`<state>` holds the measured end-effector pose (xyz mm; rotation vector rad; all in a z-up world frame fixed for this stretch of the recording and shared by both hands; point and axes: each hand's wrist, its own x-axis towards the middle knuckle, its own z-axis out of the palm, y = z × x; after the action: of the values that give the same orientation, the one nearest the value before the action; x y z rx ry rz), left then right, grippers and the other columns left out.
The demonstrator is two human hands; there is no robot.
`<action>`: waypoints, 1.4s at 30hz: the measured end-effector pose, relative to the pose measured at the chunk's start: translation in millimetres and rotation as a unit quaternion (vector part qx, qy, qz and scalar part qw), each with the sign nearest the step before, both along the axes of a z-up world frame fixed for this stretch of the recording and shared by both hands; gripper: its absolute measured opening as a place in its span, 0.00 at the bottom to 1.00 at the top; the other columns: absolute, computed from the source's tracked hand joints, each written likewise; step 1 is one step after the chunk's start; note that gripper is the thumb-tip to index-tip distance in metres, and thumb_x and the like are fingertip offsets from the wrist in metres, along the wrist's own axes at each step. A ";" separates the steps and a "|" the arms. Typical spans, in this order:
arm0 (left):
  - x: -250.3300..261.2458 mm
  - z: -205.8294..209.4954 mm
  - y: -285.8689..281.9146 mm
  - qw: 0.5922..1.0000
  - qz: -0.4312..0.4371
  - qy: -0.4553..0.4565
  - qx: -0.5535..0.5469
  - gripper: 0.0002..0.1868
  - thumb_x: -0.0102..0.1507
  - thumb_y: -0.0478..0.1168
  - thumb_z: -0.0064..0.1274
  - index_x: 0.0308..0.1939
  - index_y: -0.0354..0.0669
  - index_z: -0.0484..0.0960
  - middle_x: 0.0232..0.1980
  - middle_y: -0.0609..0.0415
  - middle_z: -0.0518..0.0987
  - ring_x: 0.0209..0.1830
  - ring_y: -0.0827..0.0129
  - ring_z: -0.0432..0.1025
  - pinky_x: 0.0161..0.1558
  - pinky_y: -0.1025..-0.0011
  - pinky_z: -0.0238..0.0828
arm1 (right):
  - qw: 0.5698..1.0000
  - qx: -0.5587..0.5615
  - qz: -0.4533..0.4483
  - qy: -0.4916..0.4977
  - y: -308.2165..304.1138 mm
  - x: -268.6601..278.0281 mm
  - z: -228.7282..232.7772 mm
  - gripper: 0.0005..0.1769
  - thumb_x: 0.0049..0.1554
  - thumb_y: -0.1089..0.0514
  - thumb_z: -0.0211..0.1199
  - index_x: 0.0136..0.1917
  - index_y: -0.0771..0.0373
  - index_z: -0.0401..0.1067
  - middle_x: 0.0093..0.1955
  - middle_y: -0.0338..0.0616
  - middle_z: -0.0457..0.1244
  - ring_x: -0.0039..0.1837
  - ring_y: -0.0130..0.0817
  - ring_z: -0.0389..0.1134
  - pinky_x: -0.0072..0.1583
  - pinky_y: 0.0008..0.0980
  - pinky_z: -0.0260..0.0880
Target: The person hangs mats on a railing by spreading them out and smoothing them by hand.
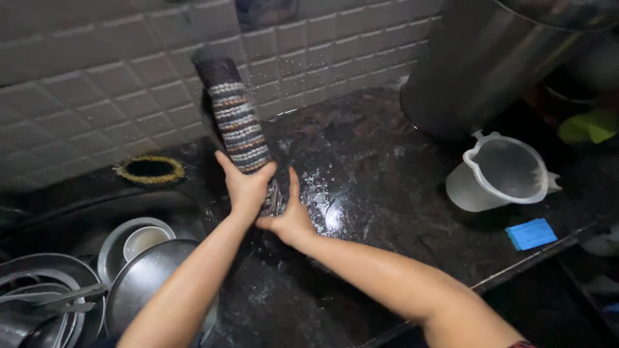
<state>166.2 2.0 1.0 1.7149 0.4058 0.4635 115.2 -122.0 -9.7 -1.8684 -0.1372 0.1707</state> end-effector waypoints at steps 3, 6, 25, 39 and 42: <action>13.5 -3.4 -7.8 0.999 0.034 -0.026 -0.017 0.66 0.49 0.46 0.70 0.79 0.28 0.41 0.56 0.40 0.81 0.51 0.62 0.78 0.54 0.69 0.74 | 1.000 0.001 -0.014 -0.007 5.0 9.3 11.0 0.75 0.38 0.51 0.76 0.85 0.52 0.30 0.57 0.57 0.70 0.58 0.49 0.75 0.60 0.38 0.73; 10.7 -8.5 -10.4 0.997 0.053 -0.052 -0.015 0.66 0.50 0.46 0.72 0.79 0.28 0.42 0.60 0.39 0.78 0.55 0.61 0.76 0.57 0.68 0.72 | 0.999 -0.046 -0.013 -0.014 0.4 1.5 18.9 0.68 0.40 0.47 0.75 0.84 0.51 0.38 0.55 0.56 0.71 0.57 0.51 0.76 0.59 0.40 0.74; 2.7 14.4 3.5 0.589 -0.507 -0.118 -0.618 0.63 0.60 0.80 0.51 0.79 0.29 0.59 0.76 0.28 0.65 0.71 0.39 0.59 0.70 0.36 0.54 | 0.526 0.652 0.379 0.394 -52.7 -12.2 68.6 0.33 0.62 0.53 0.65 0.75 0.70 0.63 0.51 0.60 0.68 0.54 0.54 0.73 0.65 0.53 0.70; 6.8 153.6 -0.2 0.969 -0.246 -0.018 0.024 0.37 0.49 0.34 0.69 0.58 0.56 0.66 0.43 0.40 0.80 0.41 0.41 0.81 0.45 0.46 0.79 | 0.980 0.022 0.160 0.113 -63.9 -39.7 110.2 0.54 0.34 0.47 0.79 0.70 0.68 0.65 0.61 0.53 0.71 0.62 0.46 0.72 0.64 0.38 0.71; 20.6 128.5 -28.0 0.937 -0.149 0.046 0.313 0.33 0.51 0.37 0.68 0.56 0.57 0.68 0.44 0.42 0.78 0.44 0.40 0.78 0.46 0.49 0.76 | 0.942 -0.292 0.097 0.137 -20.2 -3.8 86.9 0.60 0.36 0.41 0.77 0.74 0.67 0.58 0.62 0.59 0.68 0.64 0.49 0.70 0.65 0.39 0.69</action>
<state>186.8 -26.0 129.5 2.3775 0.0495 0.3024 111.4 -142.1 77.2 -2.3946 -0.0811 0.6660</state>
